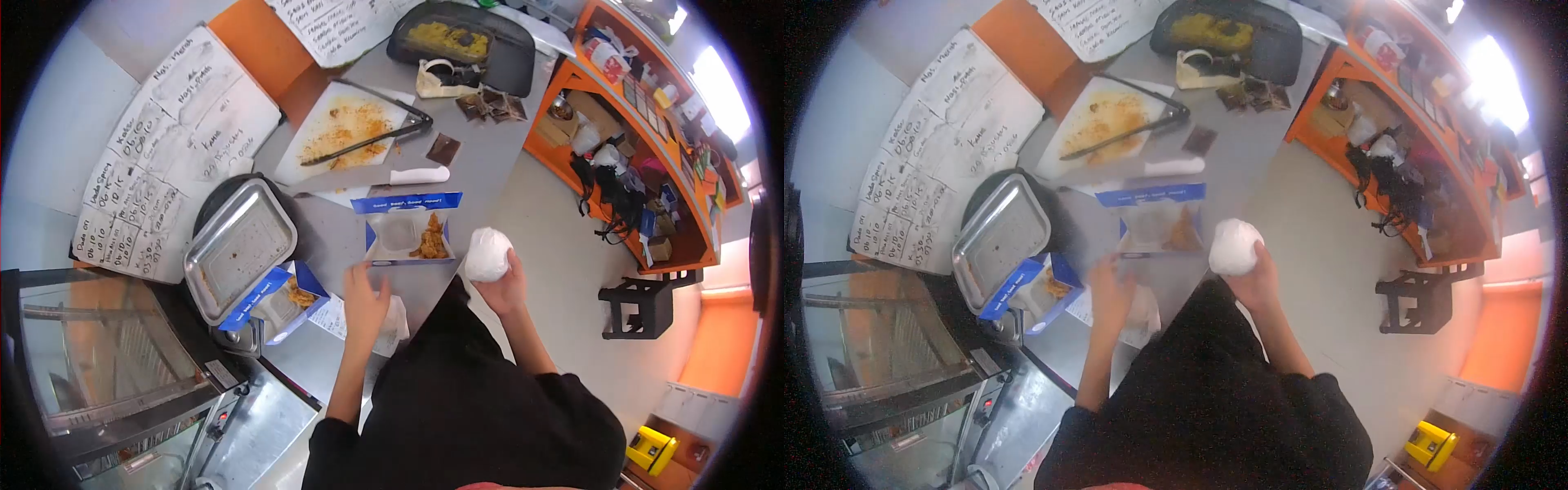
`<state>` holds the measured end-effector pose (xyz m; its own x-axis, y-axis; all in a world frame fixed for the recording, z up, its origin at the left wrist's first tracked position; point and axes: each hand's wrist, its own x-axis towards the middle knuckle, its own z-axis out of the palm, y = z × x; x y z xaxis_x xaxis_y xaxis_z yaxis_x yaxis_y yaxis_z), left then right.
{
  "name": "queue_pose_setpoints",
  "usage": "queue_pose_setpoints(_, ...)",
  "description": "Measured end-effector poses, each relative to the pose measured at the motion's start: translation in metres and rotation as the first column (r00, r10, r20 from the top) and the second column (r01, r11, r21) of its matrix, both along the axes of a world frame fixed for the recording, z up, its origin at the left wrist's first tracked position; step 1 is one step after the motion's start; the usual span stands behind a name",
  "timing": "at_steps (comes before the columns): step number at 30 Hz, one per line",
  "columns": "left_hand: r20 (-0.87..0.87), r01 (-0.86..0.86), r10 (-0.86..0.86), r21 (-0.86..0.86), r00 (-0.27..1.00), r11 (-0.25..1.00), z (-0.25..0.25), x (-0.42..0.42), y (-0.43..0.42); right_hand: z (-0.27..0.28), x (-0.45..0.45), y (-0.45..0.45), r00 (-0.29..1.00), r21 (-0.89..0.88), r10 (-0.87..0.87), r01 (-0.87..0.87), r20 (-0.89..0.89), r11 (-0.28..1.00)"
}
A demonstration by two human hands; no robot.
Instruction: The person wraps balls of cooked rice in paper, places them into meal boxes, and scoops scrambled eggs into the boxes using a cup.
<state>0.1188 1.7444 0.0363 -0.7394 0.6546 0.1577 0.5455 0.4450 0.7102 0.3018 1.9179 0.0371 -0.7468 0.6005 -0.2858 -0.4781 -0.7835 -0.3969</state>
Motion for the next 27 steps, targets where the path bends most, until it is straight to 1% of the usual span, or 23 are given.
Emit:
queue_pose_setpoints(2, 0.164, 0.055, -0.046, -0.052, 0.985, 0.997, 0.014, -0.009, 0.042, 0.005, -0.021, 0.003, 0.998, -0.079, 0.02, -0.024, -0.058, 0.997)
queue_pose_setpoints(4, -0.098, -0.052, 0.024, -0.298, 0.995, 0.953, -0.004, -0.017, 0.081, 0.01, -0.043, 0.01, 0.994, -0.135, 0.039, -0.053, -0.104, 0.989)
queue_pose_setpoints(7, -0.216, -0.18, 0.098, -0.398, 0.971, 0.899, -0.01, -0.018, 0.112, 0.007, -0.064, 0.017, 0.988, -0.191, 0.053, -0.08, -0.144, 0.978)
queue_pose_setpoints(10, -0.259, -0.181, 0.056, -0.488, 0.964, 0.854, -0.019, -0.023, 0.121, 0.004, -0.072, 0.021, 0.994, -0.194, 0.037, -0.057, -0.103, 0.979)
queue_pose_setpoints(13, -0.349, -0.203, 0.035, -0.458, 0.937, 0.865, -0.025, -0.03, 0.118, -0.003, -0.075, 0.024, 0.998, -0.124, 0.056, -0.057, -0.012, 0.991)
queue_pose_setpoints(16, -0.452, -0.204, 0.036, -0.328, 0.891, 0.922, -0.024, -0.034, 0.11, -0.002, -0.08, 0.024, 0.994, 0.014, 0.055, -0.057, 0.094, 0.998)
queue_pose_setpoints(19, -0.346, -0.142, 0.04, -0.276, 0.937, 0.95, -0.014, -0.035, 0.111, 0.001, -0.086, 0.027, 0.993, 0.061, 0.039, -0.046, 0.109, 0.997)
queue_pose_setpoints(22, -0.442, -0.087, 0.018, -0.135, 0.897, 0.987, -0.019, -0.033, 0.106, 0.003, -0.093, 0.035, 0.998, 0.056, -0.02, 0.016, 0.065, 0.998)
queue_pose_setpoints(23, -0.278, -0.017, -0.009, -0.091, 0.961, 0.996, -0.023, -0.033, 0.103, 0.006, -0.094, 0.039, 0.998, 0.04, -0.023, 0.02, 0.061, 0.999)
queue_pose_setpoints(24, -0.108, 0.043, -0.046, -0.035, 0.993, 0.998, -0.022, -0.036, 0.099, 0.01, -0.094, 0.043, 0.998, 0.025, -0.024, 0.023, 0.055, 0.999)
queue_pose_setpoints(25, 0.061, 0.091, -0.093, 0.031, 0.994, 0.995, -0.021, -0.039, 0.094, 0.014, -0.095, 0.048, 0.999, 0.011, -0.025, 0.025, 0.047, 1.0)
queue_pose_setpoints(26, 0.129, 0.008, -0.006, -0.013, 0.992, 1.0, -0.019, -0.041, 0.087, 0.016, -0.095, 0.052, 0.995, 0.034, -0.052, 0.05, 0.08, 0.998)
queue_pose_setpoints(27, 0.192, -0.071, 0.082, -0.062, 0.978, 0.996, 0.0, -0.042, 0.079, 0.019, -0.095, 0.057, 0.99, 0.059, -0.081, 0.075, 0.112, 0.995)
